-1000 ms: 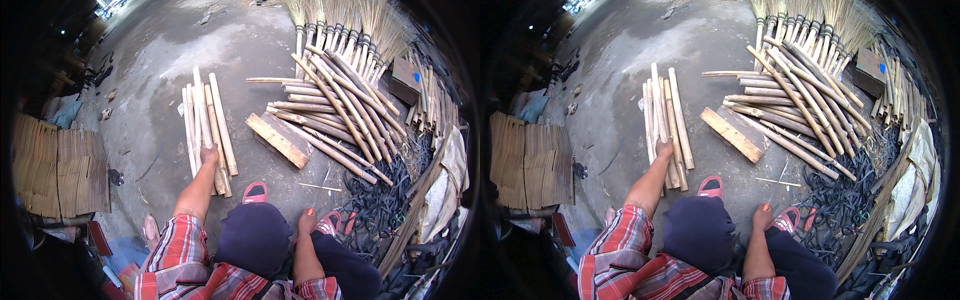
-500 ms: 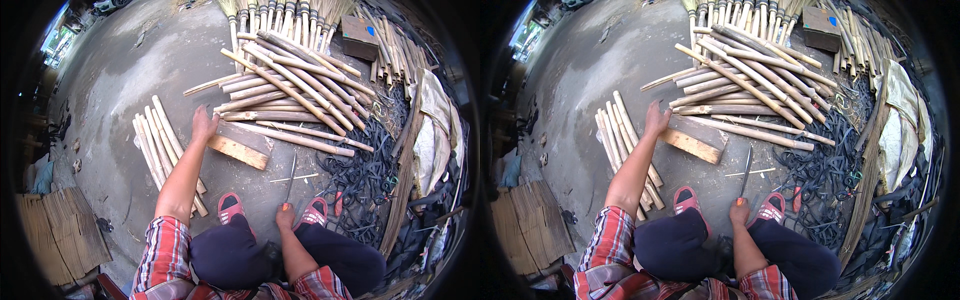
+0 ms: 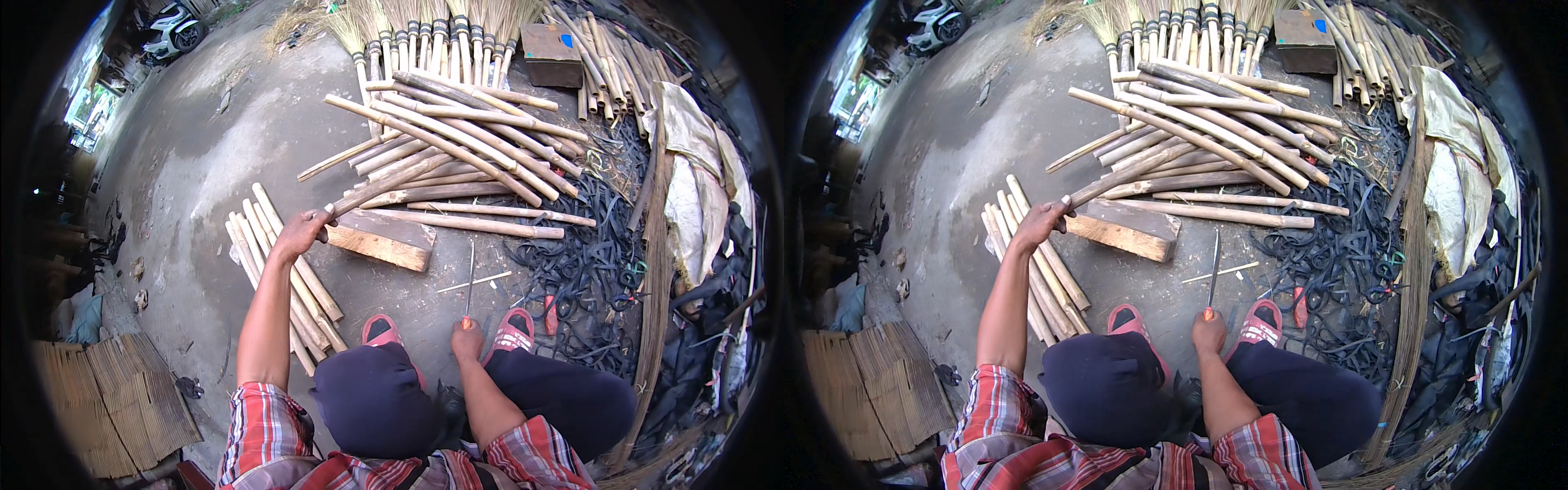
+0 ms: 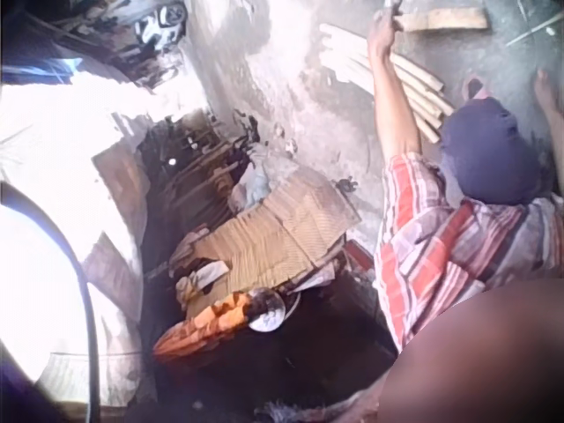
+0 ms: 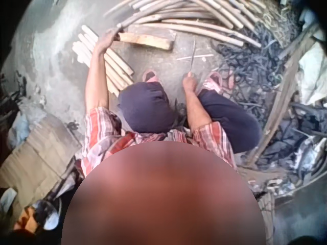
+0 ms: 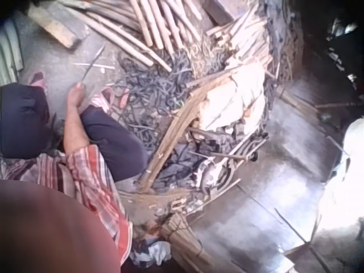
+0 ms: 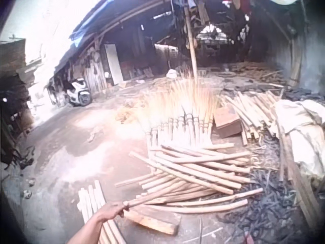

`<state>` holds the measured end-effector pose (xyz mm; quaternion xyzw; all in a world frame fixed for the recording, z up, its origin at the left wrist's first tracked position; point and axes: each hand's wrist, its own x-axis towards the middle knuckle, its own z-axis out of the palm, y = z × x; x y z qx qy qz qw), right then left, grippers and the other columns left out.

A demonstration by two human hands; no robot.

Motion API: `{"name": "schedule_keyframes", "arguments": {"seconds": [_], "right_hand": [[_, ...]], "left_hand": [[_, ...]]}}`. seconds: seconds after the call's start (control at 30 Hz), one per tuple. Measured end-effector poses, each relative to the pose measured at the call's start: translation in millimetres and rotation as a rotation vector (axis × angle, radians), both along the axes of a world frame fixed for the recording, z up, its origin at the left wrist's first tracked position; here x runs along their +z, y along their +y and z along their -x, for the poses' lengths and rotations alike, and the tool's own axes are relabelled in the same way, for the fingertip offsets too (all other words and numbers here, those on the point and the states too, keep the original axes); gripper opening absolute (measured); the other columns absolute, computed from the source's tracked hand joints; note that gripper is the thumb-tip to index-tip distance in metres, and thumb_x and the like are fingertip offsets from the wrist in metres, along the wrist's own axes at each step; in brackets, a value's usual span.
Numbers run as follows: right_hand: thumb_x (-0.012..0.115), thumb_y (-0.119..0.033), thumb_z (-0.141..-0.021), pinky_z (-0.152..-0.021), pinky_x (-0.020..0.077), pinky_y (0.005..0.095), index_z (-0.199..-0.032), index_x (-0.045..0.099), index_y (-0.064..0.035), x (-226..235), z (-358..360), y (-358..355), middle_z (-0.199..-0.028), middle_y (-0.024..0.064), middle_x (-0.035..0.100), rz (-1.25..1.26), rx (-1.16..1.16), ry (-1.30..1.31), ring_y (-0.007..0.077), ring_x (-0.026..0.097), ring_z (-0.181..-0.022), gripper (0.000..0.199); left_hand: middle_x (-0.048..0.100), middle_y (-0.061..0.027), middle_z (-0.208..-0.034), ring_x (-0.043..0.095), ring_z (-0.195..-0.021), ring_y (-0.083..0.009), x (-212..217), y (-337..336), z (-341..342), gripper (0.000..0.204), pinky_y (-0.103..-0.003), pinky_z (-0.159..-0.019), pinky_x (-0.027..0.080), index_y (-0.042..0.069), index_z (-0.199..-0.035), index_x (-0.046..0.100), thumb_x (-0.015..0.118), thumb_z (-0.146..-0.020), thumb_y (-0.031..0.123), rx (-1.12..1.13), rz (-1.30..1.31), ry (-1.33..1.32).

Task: The person sits on the ground and uses a knife to sharpen the ends of bamboo sticks. They repeatedly pick up sticks, hold them with one hand, and shave the tip with the other, then place the sharpened sticks aside.

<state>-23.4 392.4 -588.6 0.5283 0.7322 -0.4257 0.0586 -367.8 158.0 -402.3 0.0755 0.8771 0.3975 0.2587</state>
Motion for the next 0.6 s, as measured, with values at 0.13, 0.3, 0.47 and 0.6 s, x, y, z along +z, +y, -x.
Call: {"name": "schedule_keyframes", "arguments": {"seconds": [0.13,0.3,0.47,0.6], "right_hand": [[0.065,-0.032,-0.085,-0.083,0.0503,0.0525,-0.100,0.067,0.0005,27,14,-3,-0.094,0.0262,0.070,-0.037,0.005,0.092,0.0459,0.067,-0.093,0.035],[0.064,-0.031,-0.087,-0.081,0.0504,0.0525,-0.099,0.068,0.0000,75,43,-10,-0.093,0.0257,0.070,-0.123,-0.027,0.351,0.0458,0.067,-0.090,0.033],[0.064,-0.031,-0.091,-0.076,0.0515,0.0509,-0.103,0.067,-0.0011,139,71,-24,-0.089,0.0247,0.070,-0.170,0.057,0.556,0.0450,0.068,-0.084,0.032],[0.064,-0.030,-0.095,-0.072,0.0516,0.0487,-0.103,0.066,-0.0013,184,76,-37,-0.085,0.0241,0.069,-0.098,0.145,0.695,0.0443,0.068,-0.082,0.030]], "left_hand": [[0.068,-0.0064,-0.073,0.060,-0.068,-0.0141,70,-11,-50,0.054,-0.032,-0.064,0.048,0.000,-0.094,0.074,0.063,-0.095,0.053,0.122,-0.050,0.386],[0.056,-0.0066,-0.070,0.065,-0.063,-0.0181,161,-4,-87,0.047,-0.030,-0.061,0.052,0.000,-0.086,0.058,0.057,-0.102,0.044,0.463,-0.491,1.133],[0.060,-0.0136,-0.075,0.068,-0.056,-0.0220,239,1,-101,0.046,-0.036,-0.055,0.060,0.002,-0.087,0.051,0.056,-0.102,0.045,0.518,-0.942,1.262],[0.055,-0.0058,-0.066,0.060,-0.051,-0.0148,283,-4,-117,0.041,-0.031,-0.051,0.056,0.008,-0.086,0.052,0.063,-0.099,0.045,0.509,-1.072,1.169]]}}
